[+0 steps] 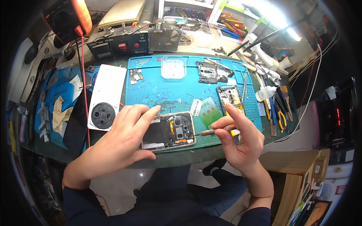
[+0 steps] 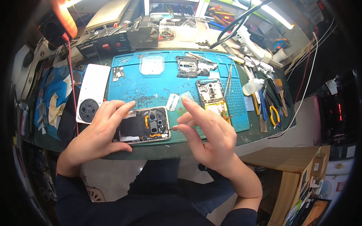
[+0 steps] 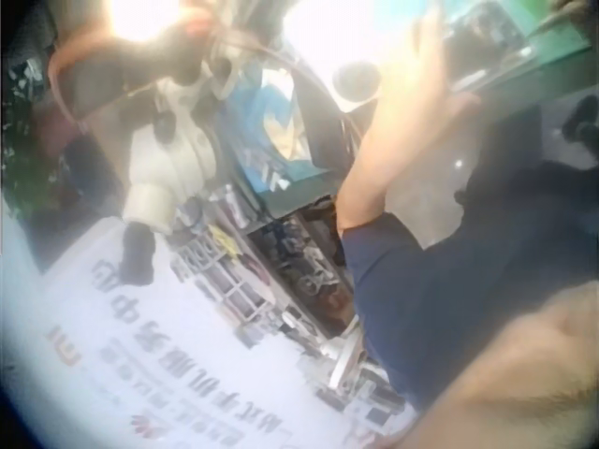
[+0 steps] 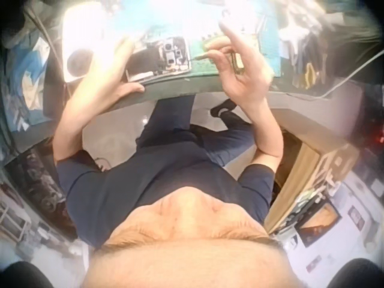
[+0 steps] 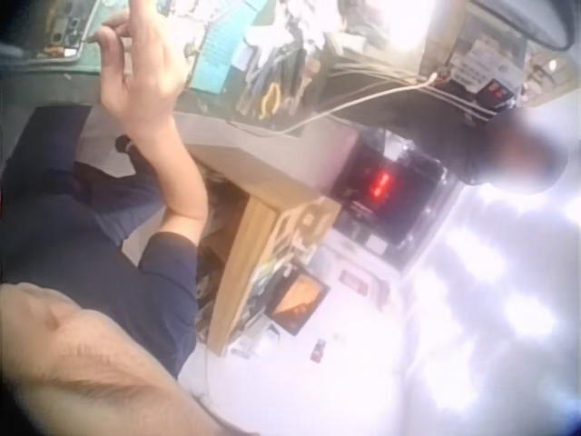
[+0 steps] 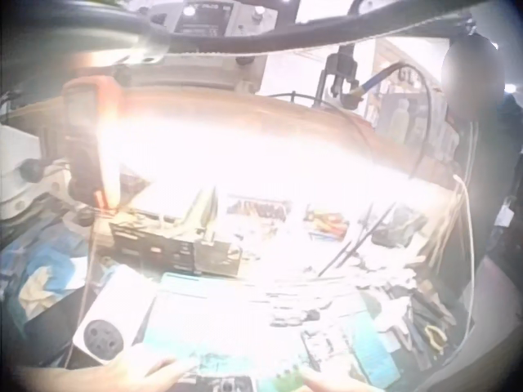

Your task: The person disassembles a smartphone, removes the motherboard, and places it into a yellow battery removal tool. They then reassemble the phone and test it by turning it on. The person repeats this process with a second smartphone.

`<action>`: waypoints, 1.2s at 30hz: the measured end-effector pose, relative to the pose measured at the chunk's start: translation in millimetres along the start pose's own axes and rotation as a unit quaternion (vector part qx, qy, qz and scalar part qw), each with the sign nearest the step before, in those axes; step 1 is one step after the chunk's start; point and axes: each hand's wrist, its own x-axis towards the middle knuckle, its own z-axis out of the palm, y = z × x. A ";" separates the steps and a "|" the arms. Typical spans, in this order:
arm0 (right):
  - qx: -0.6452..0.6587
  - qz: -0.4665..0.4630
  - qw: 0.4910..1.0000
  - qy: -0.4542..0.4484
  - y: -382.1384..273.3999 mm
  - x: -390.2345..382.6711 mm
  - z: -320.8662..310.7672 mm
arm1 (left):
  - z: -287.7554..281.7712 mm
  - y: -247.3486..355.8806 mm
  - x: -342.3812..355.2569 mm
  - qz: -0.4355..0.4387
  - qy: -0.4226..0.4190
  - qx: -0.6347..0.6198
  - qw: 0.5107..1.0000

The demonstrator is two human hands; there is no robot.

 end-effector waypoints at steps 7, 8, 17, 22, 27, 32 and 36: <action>0.007 -0.006 1.000 -0.011 3.1 2.0 -2.2 | -3.3 4.8 0.7 0.005 -0.006 0.014 1.000; 0.008 -0.004 1.000 -0.010 3.7 2.2 -2.2 | -3.6 5.5 0.8 0.004 -0.007 0.015 1.000; 0.006 -0.006 1.000 -0.017 3.7 5.4 -6.3 | -6.1 8.0 2.0 -0.003 -0.014 0.006 1.000; 0.007 -0.035 0.999 -0.005 -0.2 18.8 0.4 | -6.9 6.1 0.9 -0.002 -0.024 0.007 1.000; 0.021 -0.055 0.997 -0.045 -1.6 35.6 22.8 | -5.9 1.9 1.0 0.015 -0.026 0.013 0.999; 0.005 -0.071 0.994 -0.082 -0.5 43.3 29.9 | -5.5 2.2 0.4 0.018 -0.020 0.017 0.999; -0.010 -0.072 0.993 -0.091 0.5 44.5 29.9 | -4.5 1.8 -0.8 0.022 -0.013 0.023 0.999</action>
